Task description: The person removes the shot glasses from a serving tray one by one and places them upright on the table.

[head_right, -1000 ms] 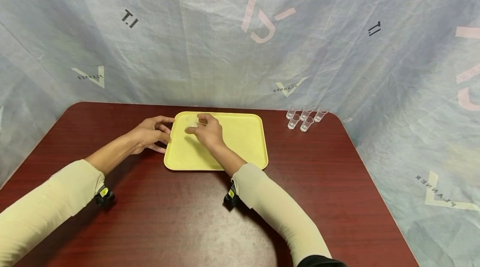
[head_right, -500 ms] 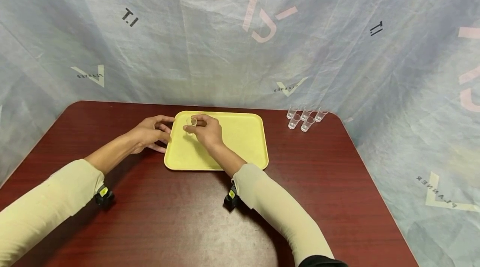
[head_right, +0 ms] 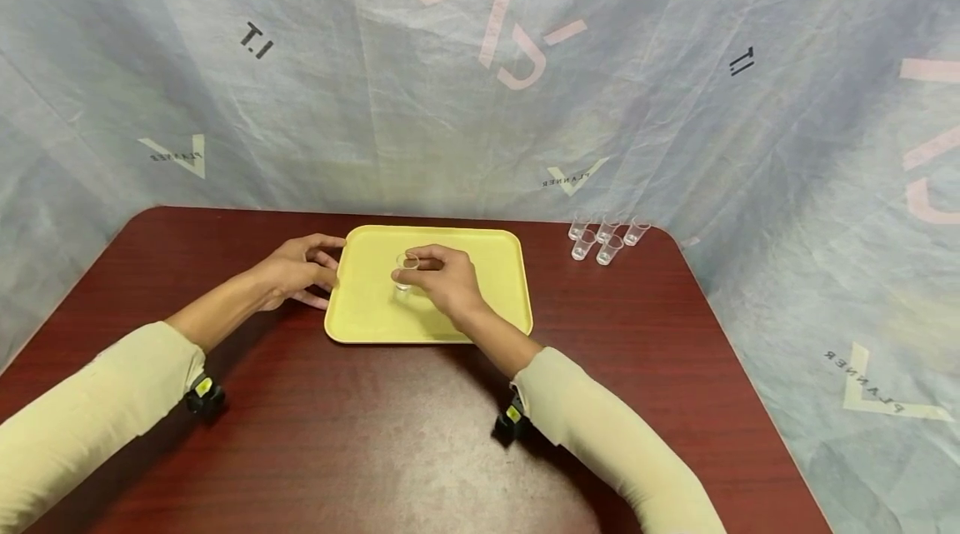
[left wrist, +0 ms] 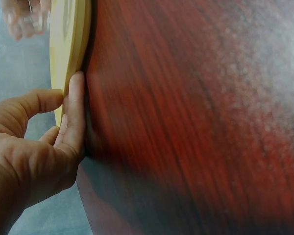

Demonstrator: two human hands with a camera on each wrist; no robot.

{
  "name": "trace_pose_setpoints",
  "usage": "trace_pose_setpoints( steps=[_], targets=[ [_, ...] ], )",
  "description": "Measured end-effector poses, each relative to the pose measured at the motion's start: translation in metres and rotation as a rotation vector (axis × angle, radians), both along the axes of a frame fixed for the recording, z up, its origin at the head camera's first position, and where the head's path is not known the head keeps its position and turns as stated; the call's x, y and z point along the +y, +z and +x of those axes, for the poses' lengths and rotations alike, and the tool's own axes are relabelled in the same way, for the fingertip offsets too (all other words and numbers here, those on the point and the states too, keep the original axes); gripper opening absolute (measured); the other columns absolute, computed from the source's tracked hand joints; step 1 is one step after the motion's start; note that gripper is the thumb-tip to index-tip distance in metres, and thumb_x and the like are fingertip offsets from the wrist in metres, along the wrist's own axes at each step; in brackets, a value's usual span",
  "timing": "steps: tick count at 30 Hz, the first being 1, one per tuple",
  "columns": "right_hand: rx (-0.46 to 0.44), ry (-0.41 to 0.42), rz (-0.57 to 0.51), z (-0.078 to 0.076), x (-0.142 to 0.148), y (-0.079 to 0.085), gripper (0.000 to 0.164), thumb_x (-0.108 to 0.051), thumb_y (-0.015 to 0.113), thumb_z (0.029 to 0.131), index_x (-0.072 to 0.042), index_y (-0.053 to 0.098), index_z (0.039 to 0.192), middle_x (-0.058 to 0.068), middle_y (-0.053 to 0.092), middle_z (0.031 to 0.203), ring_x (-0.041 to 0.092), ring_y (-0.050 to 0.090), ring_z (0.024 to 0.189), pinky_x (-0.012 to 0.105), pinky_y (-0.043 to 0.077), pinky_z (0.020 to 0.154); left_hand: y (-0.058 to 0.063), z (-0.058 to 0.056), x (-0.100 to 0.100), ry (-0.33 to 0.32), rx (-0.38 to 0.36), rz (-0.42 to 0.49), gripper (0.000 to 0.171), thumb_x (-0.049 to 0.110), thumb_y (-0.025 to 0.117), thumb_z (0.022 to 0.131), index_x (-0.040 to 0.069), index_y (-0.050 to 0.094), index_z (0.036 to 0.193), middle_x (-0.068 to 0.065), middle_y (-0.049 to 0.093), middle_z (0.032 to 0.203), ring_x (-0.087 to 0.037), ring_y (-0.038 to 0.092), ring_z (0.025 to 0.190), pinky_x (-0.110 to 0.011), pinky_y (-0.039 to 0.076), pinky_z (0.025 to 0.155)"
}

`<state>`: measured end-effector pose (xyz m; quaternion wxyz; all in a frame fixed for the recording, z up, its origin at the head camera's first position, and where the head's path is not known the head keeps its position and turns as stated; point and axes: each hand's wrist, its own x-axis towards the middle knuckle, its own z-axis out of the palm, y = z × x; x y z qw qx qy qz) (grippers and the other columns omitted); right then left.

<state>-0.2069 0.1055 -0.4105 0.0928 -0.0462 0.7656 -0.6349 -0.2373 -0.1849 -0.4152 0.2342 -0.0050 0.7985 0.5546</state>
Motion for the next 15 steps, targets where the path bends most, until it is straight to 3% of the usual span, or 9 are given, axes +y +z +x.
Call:
trace_pose_setpoints(
  steps=[9, 15],
  targets=[
    [0.053, -0.072, 0.083, 0.015, 0.057, 0.006, 0.042, -0.019, 0.094, 0.092, -0.01, 0.084, 0.132, 0.01, 0.085, 0.126, 0.011, 0.077, 0.107, 0.021, 0.065, 0.091, 0.0, 0.001, -0.004, 0.012, -0.006, -0.005, 0.087, -0.001, 0.07, 0.1, 0.012, 0.032, 0.178, -0.019, 0.055, 0.133, -0.028, 0.076, 0.102, -0.045, 0.075, 0.084],
    [0.057, -0.133, -0.005, 0.02, 0.105, 0.009, 0.047, -0.006, 0.089, 0.095, 0.006, 0.076, 0.138, 0.0, 0.085, 0.109, 0.005, 0.08, 0.098, 0.024, 0.071, 0.092, -0.001, 0.001, -0.002, 0.004, -0.009, 0.002, 0.088, 0.0, 0.07, 0.1, 0.012, 0.031, 0.178, -0.019, 0.054, 0.136, -0.029, 0.075, 0.104, -0.044, 0.075, 0.086]
  ],
)
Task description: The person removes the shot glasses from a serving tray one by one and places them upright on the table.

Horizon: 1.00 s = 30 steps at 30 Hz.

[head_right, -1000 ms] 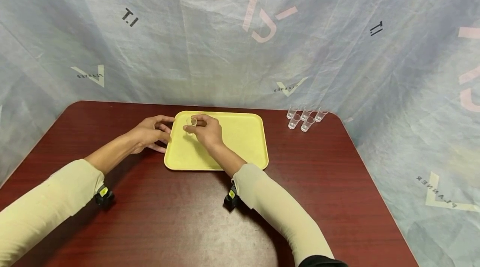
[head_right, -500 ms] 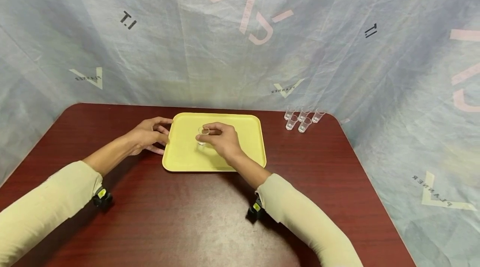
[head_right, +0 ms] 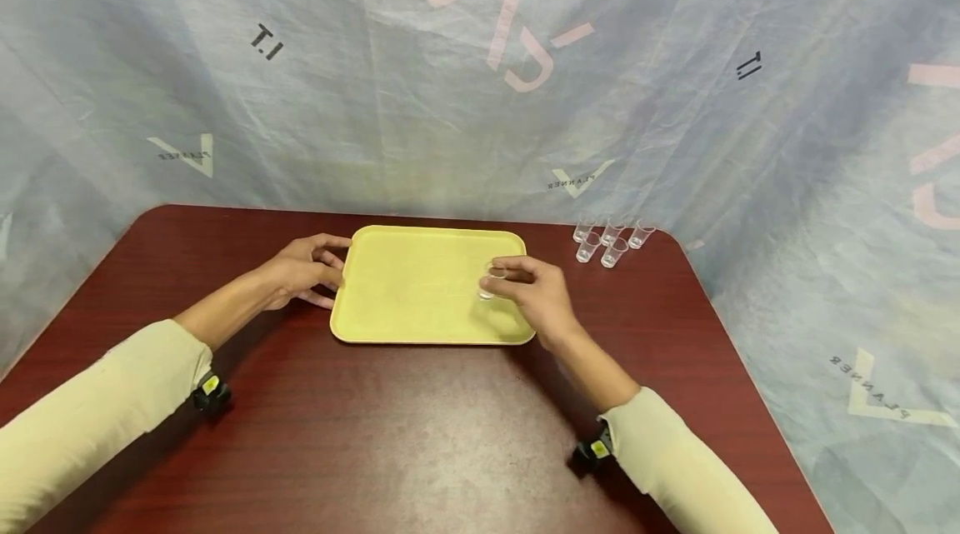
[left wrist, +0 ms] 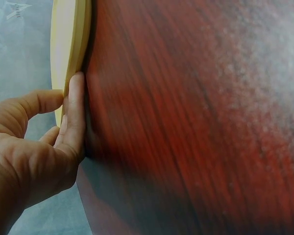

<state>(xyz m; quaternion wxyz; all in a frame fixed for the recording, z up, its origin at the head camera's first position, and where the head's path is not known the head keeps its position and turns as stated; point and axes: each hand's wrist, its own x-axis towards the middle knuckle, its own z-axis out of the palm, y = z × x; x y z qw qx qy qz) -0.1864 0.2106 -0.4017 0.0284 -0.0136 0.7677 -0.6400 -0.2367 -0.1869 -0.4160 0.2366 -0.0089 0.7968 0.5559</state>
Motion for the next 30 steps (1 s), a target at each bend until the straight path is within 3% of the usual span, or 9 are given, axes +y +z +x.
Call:
trace_pose_setpoints(
  steps=[3, 6, 12, 18, 24, 26, 28, 30],
  targets=[
    [-0.004, -0.043, -0.075, 0.001, 0.026, 0.003, 0.05, -0.003, 0.086, 0.097, 0.013, 0.07, 0.142, -0.008, 0.084, 0.102, 0.006, 0.082, 0.096, 0.028, 0.072, 0.094, 0.0, 0.001, 0.002, -0.002, -0.001, 0.001, 0.089, 0.0, 0.07, 0.1, 0.012, 0.03, 0.179, -0.019, 0.055, 0.135, -0.03, 0.074, 0.105, -0.044, 0.076, 0.085],
    [0.001, -0.091, -0.102, 0.001, 0.054, 0.004, 0.049, -0.005, 0.085, 0.099, 0.012, 0.069, 0.143, -0.012, 0.085, 0.102, 0.005, 0.082, 0.096, 0.028, 0.072, 0.093, 0.002, 0.002, 0.003, 0.001, 0.001, -0.002, 0.09, -0.001, 0.07, 0.1, 0.011, 0.029, 0.179, -0.018, 0.055, 0.135, -0.03, 0.074, 0.106, -0.043, 0.076, 0.084],
    [0.019, -0.19, -0.13, 0.001, 0.102, 0.007, 0.032, -0.004, 0.086, 0.099, -0.001, 0.079, 0.131, -0.012, 0.086, 0.102, 0.004, 0.084, 0.093, 0.027, 0.072, 0.089, 0.001, 0.001, 0.003, -0.002, 0.003, 0.01, 0.091, -0.001, 0.071, 0.099, 0.011, 0.03, 0.179, -0.018, 0.055, 0.134, -0.031, 0.075, 0.105, -0.045, 0.076, 0.085],
    [0.019, -0.328, -0.076, -0.012, 0.145, 0.003, 0.03, -0.007, 0.091, 0.095, -0.008, 0.08, 0.123, -0.016, 0.085, 0.092, -0.001, 0.081, 0.082, 0.017, 0.069, 0.077, 0.001, 0.001, 0.002, 0.001, 0.001, 0.004, 0.091, -0.001, 0.07, 0.099, 0.011, 0.029, 0.179, -0.017, 0.056, 0.132, -0.03, 0.074, 0.105, -0.044, 0.076, 0.084],
    [-0.03, -0.465, -0.146, -0.029, 0.179, -0.001, 0.025, -0.002, 0.091, 0.093, -0.016, 0.082, 0.112, -0.015, 0.084, 0.086, -0.001, 0.08, 0.078, 0.014, 0.068, 0.074, 0.002, 0.002, 0.001, 0.002, -0.001, 0.004, 0.09, -0.001, 0.071, 0.099, 0.011, 0.029, 0.179, -0.017, 0.056, 0.132, -0.031, 0.074, 0.106, -0.044, 0.076, 0.084],
    [-0.053, -0.522, -0.159, -0.035, 0.188, -0.002, 0.026, -0.001, 0.091, 0.092, -0.019, 0.083, 0.109, -0.013, 0.085, 0.094, -0.002, 0.079, 0.078, 0.014, 0.068, 0.076, 0.002, 0.002, 0.001, 0.003, -0.002, 0.006, 0.091, -0.001, 0.071, 0.099, 0.011, 0.029, 0.179, -0.017, 0.055, 0.132, -0.032, 0.074, 0.106, -0.044, 0.076, 0.084],
    [-0.081, -0.557, -0.153, -0.041, 0.195, -0.002, 0.028, -0.002, 0.091, 0.093, -0.017, 0.083, 0.116, -0.008, 0.084, 0.127, -0.006, 0.076, 0.082, 0.013, 0.068, 0.08, 0.003, 0.002, 0.001, 0.004, -0.001, 0.01, 0.091, -0.001, 0.071, 0.099, 0.011, 0.029, 0.179, -0.017, 0.055, 0.133, -0.032, 0.074, 0.107, -0.044, 0.076, 0.084],
    [-0.109, -0.585, -0.13, -0.047, 0.201, -0.003, 0.034, -0.005, 0.091, 0.093, -0.014, 0.083, 0.125, -0.003, 0.066, 0.162, -0.007, 0.075, 0.082, 0.012, 0.067, 0.082, 0.003, 0.002, 0.001, 0.005, 0.0, 0.011, 0.091, -0.001, 0.071, 0.099, 0.011, 0.029, 0.179, -0.017, 0.055, 0.133, -0.032, 0.074, 0.107, -0.044, 0.076, 0.083]
  ],
)
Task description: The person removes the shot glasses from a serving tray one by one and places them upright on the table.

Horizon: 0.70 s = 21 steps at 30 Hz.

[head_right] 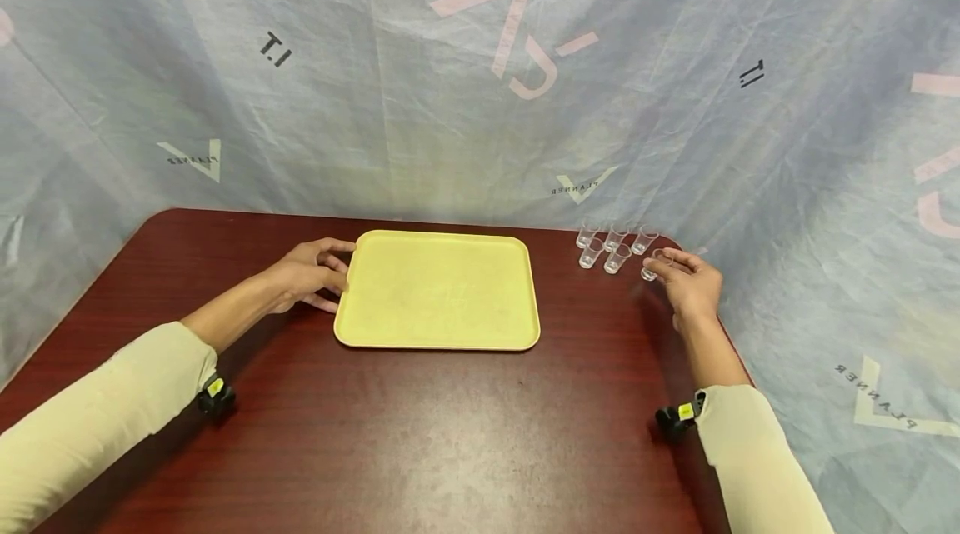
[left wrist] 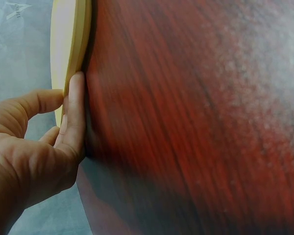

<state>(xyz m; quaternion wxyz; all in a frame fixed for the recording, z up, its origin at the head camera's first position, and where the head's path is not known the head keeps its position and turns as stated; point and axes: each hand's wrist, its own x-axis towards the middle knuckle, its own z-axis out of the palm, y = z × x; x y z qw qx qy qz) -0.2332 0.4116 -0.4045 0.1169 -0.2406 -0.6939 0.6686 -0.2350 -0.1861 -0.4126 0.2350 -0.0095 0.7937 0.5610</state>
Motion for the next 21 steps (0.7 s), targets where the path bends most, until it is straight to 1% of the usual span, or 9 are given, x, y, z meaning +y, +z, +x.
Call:
trace_pose_setpoints(
  steps=[2, 3, 5, 7, 13, 14, 16, 18, 21],
  targets=[
    [-0.038, -0.002, 0.022, -0.006, 0.004, -0.001, 0.044, -0.008, 0.091, 0.094, -0.011, 0.079, 0.137, -0.002, 0.036, 0.185, -0.008, 0.075, 0.08, 0.01, 0.066, 0.083, -0.001, 0.0, 0.001, 0.003, 0.0, 0.001, 0.091, -0.002, 0.071, 0.099, 0.011, 0.03, 0.179, -0.017, 0.055, 0.133, -0.032, 0.074, 0.107, -0.043, 0.076, 0.083],
    [-0.058, 0.003, 0.034, -0.008, 0.007, -0.001, 0.05, -0.01, 0.09, 0.095, -0.009, 0.076, 0.144, -0.005, 0.024, 0.189, -0.009, 0.074, 0.079, 0.009, 0.065, 0.081, -0.001, 0.0, 0.001, 0.004, -0.001, 0.002, 0.091, -0.002, 0.071, 0.099, 0.011, 0.03, 0.179, -0.017, 0.054, 0.132, -0.032, 0.074, 0.106, -0.043, 0.076, 0.083],
    [-0.096, 0.004, 0.057, -0.013, 0.008, -0.002, 0.059, -0.015, 0.09, 0.096, -0.008, 0.07, 0.152, -0.002, 0.024, 0.189, -0.007, 0.075, 0.074, 0.006, 0.062, 0.079, -0.001, 0.0, 0.001, 0.004, 0.001, 0.003, 0.09, -0.002, 0.07, 0.098, 0.011, 0.031, 0.178, -0.017, 0.054, 0.132, -0.032, 0.074, 0.106, -0.043, 0.076, 0.084],
    [-0.117, 0.007, 0.061, -0.017, 0.009, -0.003, 0.065, -0.016, 0.089, 0.098, -0.007, 0.065, 0.158, -0.005, 0.023, 0.189, -0.006, 0.074, 0.074, 0.006, 0.06, 0.077, -0.001, 0.0, 0.001, 0.004, 0.0, 0.006, 0.09, -0.002, 0.07, 0.098, 0.011, 0.031, 0.178, -0.017, 0.054, 0.132, -0.032, 0.074, 0.106, -0.044, 0.076, 0.084],
    [-0.118, 0.009, 0.06, -0.025, 0.005, -0.009, 0.065, -0.013, 0.086, 0.099, -0.004, 0.062, 0.16, -0.006, 0.014, 0.191, -0.003, 0.074, 0.075, 0.009, 0.062, 0.077, -0.001, 0.0, 0.001, 0.001, 0.002, 0.001, 0.09, -0.002, 0.07, 0.099, 0.012, 0.031, 0.179, -0.017, 0.054, 0.132, -0.031, 0.073, 0.104, -0.044, 0.076, 0.084],
    [-0.121, 0.009, 0.067, -0.026, 0.005, -0.01, 0.064, -0.014, 0.086, 0.099, -0.005, 0.063, 0.159, -0.006, 0.014, 0.191, -0.004, 0.074, 0.076, 0.009, 0.063, 0.079, -0.001, 0.0, 0.001, -0.001, 0.004, 0.0, 0.09, -0.002, 0.071, 0.099, 0.011, 0.03, 0.179, -0.017, 0.054, 0.132, -0.03, 0.073, 0.104, -0.044, 0.076, 0.084],
    [-0.121, -0.007, 0.071, -0.029, 0.004, -0.012, 0.061, -0.014, 0.087, 0.098, -0.006, 0.067, 0.155, 0.001, 0.032, 0.186, -0.004, 0.074, 0.076, 0.01, 0.064, 0.081, -0.001, 0.0, 0.001, -0.005, 0.004, -0.001, 0.09, -0.002, 0.071, 0.099, 0.011, 0.03, 0.179, -0.017, 0.054, 0.131, -0.03, 0.073, 0.104, -0.044, 0.076, 0.084],
    [-0.111, -0.025, 0.067, -0.031, 0.002, -0.014, 0.057, -0.013, 0.088, 0.097, -0.006, 0.07, 0.151, 0.005, 0.057, 0.164, -0.004, 0.074, 0.076, 0.012, 0.065, 0.081, 0.0, 0.0, 0.001, -0.009, 0.004, 0.0, 0.09, -0.002, 0.07, 0.099, 0.011, 0.03, 0.179, -0.017, 0.053, 0.131, -0.031, 0.073, 0.104, -0.044, 0.076, 0.084],
    [-0.08, -0.038, 0.063, -0.032, 0.0, -0.017, 0.051, -0.009, 0.088, 0.096, -0.005, 0.074, 0.144, -0.006, 0.069, 0.122, -0.003, 0.075, 0.075, 0.012, 0.066, 0.078, 0.0, 0.0, 0.001, -0.014, 0.007, 0.001, 0.09, -0.002, 0.07, 0.099, 0.011, 0.03, 0.179, -0.016, 0.053, 0.13, -0.03, 0.073, 0.104, -0.044, 0.076, 0.084]
  ],
)
